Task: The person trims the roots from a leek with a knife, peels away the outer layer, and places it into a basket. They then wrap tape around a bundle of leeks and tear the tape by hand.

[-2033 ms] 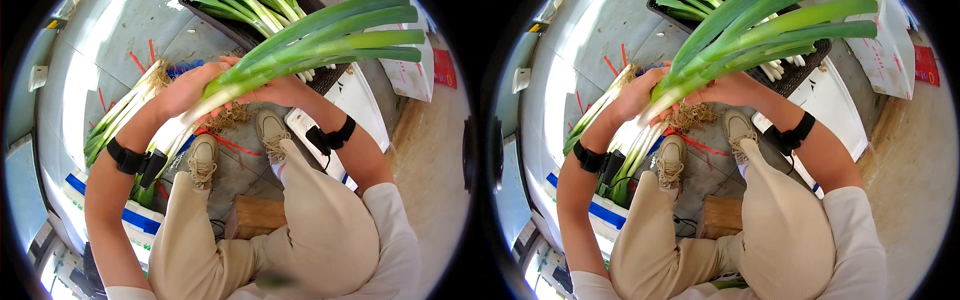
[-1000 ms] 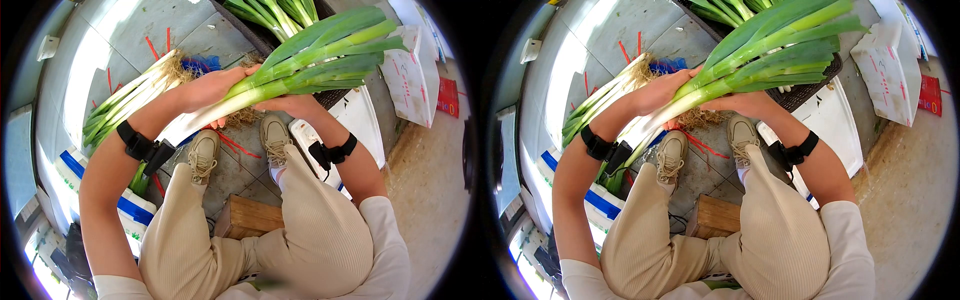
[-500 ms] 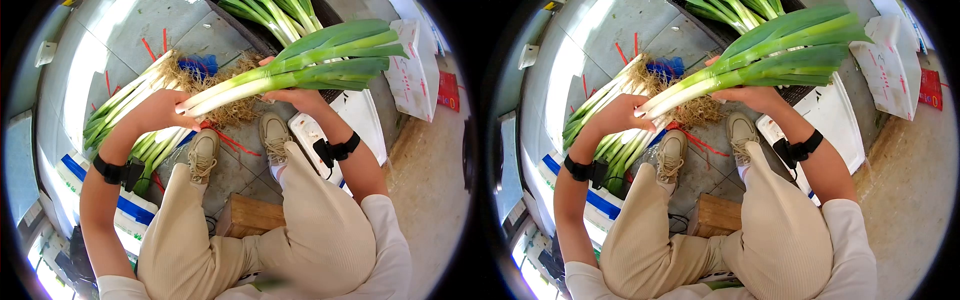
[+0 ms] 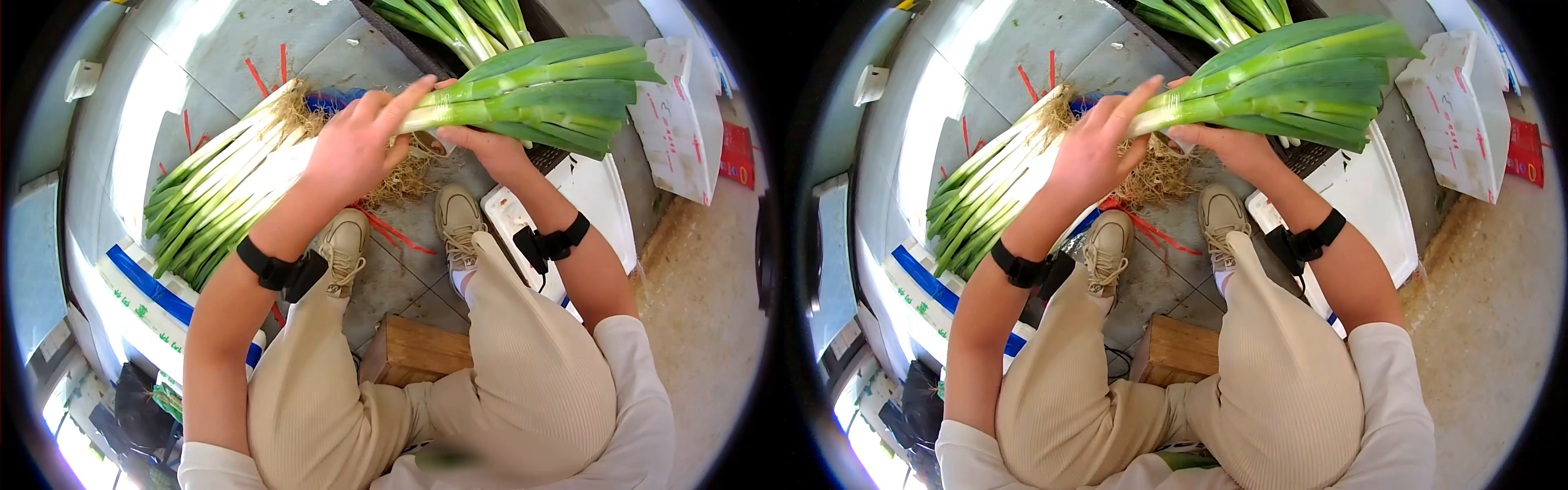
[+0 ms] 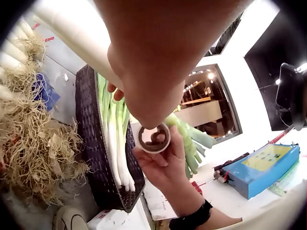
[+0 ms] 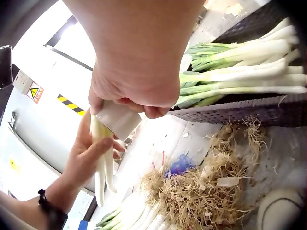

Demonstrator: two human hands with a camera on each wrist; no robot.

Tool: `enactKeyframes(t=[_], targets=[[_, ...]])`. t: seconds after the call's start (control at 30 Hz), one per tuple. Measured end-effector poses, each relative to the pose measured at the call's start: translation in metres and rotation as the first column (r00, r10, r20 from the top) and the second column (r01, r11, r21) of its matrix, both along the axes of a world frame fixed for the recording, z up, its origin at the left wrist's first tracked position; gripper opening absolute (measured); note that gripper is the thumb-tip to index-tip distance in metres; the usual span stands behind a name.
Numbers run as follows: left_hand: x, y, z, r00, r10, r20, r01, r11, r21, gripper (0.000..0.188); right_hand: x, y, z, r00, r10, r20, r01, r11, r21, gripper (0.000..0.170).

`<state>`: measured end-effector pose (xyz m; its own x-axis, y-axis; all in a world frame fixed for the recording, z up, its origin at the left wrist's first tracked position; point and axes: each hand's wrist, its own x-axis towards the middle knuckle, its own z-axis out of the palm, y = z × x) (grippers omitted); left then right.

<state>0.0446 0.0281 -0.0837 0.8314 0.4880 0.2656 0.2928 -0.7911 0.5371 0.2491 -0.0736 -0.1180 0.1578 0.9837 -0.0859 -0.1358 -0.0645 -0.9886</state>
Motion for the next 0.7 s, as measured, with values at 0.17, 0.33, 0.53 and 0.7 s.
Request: enactKeyframes(t=[0.17, 0.33, 0.53, 0.7], targets=[[0.003, 0.004, 0.002, 0.995, -0.039, -0.090, 0.042, 0.998, 0.040, 0.075, -0.004, 0.000, 0.008, 0.997, 0.007, 0.081, -0.009, 1.000, 0.019, 0.046], [0.000, 0.004, 0.000, 0.995, -0.026, -0.099, 0.027, 1.000, 0.002, 0.074, -0.005, 0.002, 0.016, 0.991, 0.015, 0.133, -0.010, 0.999, -0.039, 0.046], [-0.004, 0.007, 0.009, 0.991, 0.009, -0.133, -0.025, 0.992, -0.121, 0.065, -0.003, 0.004, 0.012, 0.971, 0.080, 0.226, -0.064, 0.995, -0.077, 0.048], [-0.008, 0.012, 0.002, 1.000, 0.013, -0.022, -0.021, 0.930, -0.367, 0.050, -0.009, 0.007, 0.016, 0.997, 0.064, 0.040, -0.060, 0.994, -0.094, 0.045]])
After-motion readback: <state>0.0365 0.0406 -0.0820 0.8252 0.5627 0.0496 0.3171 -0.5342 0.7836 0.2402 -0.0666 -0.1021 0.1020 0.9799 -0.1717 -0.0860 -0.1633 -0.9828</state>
